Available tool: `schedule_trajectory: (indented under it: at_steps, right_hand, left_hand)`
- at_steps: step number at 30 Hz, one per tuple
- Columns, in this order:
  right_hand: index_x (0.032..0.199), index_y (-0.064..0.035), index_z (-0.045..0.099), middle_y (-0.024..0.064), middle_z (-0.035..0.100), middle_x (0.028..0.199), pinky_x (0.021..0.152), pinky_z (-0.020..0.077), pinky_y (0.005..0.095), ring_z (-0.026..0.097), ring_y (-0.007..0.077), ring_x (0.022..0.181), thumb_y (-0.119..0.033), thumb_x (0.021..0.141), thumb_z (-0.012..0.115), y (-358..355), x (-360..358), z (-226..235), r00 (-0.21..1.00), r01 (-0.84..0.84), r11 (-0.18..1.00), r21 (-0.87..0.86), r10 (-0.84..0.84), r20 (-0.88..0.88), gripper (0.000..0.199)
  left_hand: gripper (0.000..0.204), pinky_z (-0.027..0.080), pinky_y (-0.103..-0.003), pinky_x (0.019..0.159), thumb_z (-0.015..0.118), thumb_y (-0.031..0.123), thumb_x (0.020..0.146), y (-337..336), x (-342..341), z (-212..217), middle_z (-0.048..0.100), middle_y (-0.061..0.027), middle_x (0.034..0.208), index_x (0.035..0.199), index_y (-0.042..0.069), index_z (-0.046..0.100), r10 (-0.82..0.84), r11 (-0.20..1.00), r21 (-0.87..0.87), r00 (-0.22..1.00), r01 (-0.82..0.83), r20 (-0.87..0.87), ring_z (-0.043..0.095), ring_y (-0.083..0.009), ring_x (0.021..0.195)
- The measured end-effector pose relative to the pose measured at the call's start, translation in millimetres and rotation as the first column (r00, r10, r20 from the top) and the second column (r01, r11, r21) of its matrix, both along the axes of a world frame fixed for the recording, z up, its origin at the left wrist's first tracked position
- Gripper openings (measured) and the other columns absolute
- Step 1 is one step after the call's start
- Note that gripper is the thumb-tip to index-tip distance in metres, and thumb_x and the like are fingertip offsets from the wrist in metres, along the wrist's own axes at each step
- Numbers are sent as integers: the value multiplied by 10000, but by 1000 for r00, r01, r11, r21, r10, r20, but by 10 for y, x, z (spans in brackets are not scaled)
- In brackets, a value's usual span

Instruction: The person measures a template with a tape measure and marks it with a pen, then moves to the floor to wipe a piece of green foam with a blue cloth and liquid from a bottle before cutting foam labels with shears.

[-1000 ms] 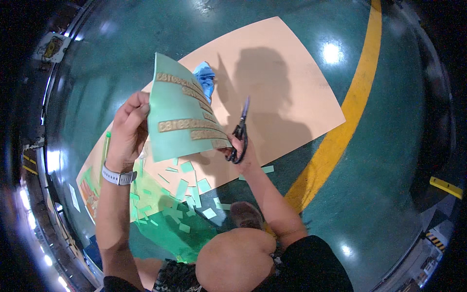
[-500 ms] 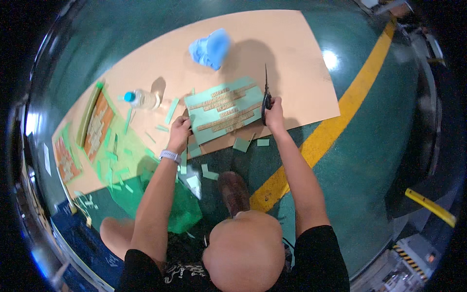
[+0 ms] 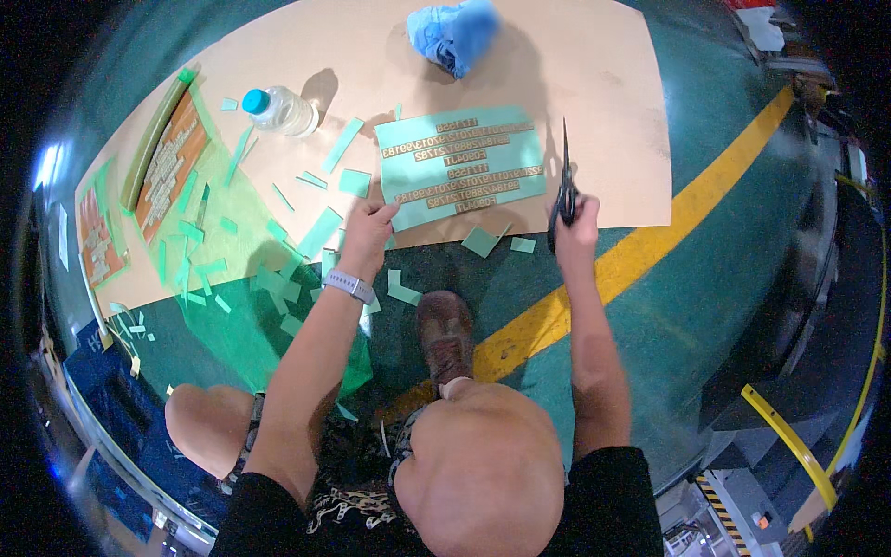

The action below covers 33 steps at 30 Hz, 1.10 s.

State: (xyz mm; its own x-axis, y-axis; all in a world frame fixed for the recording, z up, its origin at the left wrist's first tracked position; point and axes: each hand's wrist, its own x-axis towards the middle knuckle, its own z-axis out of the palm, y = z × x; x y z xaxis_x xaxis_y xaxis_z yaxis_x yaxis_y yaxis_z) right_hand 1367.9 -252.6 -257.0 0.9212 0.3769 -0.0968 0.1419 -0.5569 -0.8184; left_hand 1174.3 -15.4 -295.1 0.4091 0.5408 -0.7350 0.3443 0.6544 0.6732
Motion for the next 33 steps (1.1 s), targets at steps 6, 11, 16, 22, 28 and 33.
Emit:
schedule_trajectory:
  at_steps: [6, 11, 16, 22, 28, 33]
  right_hand:
    - [1194, -70, 300, 33, 502, 735, 591, 422, 245, 487, 94, 644, -109, 804, 666, -30, -1103, 392, 835, -97, 990, 105, 138, -533, 536]
    - [1190, -79, 383, 29, 474, 741, 465, 444, 252, 477, 94, 620, -305, 911, 529, 132, -1574, 328, 423, -218, 944, 249, 322, -847, 388]
    - [1094, -32, 433, 33, 472, 736, 449, 495, 273, 500, 121, 605, -358, 948, 441, 299, -1712, 181, 364, -163, 952, 259, 302, -881, 357]
    - [1003, -143, 509, -5, 510, 771, 552, 432, 302, 485, 136, 676, -524, 885, 430, 591, -1564, 103, 156, 43, 999, 12, 5, -988, 407]
    - [1012, -92, 452, 23, 498, 705, 441, 437, 295, 480, 140, 546, -457, 952, 363, 398, -1497, 43, 394, -99, 991, 94, 126, -911, 380]
    - [897, -70, 398, 59, 514, 712, 414, 450, 296, 502, 158, 524, -477, 949, 345, 394, -1499, -59, 391, -103, 978, 182, 208, -897, 414]
  left_hand:
    - [166, 502, -256, 634, 569, 107, 869, -104, -103, 114, 602, -76, 848, 971, -20, 542, -3, 979, -203, 1000, -1, -19, 596, -145, 717]
    - [149, 454, -232, 567, 554, 134, 874, -36, -138, 126, 590, -49, 753, 925, -7, 558, -145, 977, -165, 988, 134, -51, 555, -115, 634]
    - [141, 425, -231, 541, 558, 138, 858, -43, -103, 212, 579, -37, 726, 882, 0, 569, -188, 973, -146, 980, 178, -61, 524, -100, 601]
    - [151, 462, -302, 582, 539, 127, 838, -43, -158, 43, 581, -65, 717, 863, -15, 583, -236, 972, -25, 971, 235, -29, 559, -162, 651]
    - [133, 483, -302, 546, 560, 93, 798, -302, 17, 1, 592, -92, 677, 790, -38, 579, -172, 984, 37, 985, 172, 15, 577, -168, 595]
    - [121, 484, -301, 531, 551, 79, 807, -334, 7, -178, 576, -100, 655, 778, -39, 558, -118, 989, 97, 991, 112, 57, 572, -169, 582]
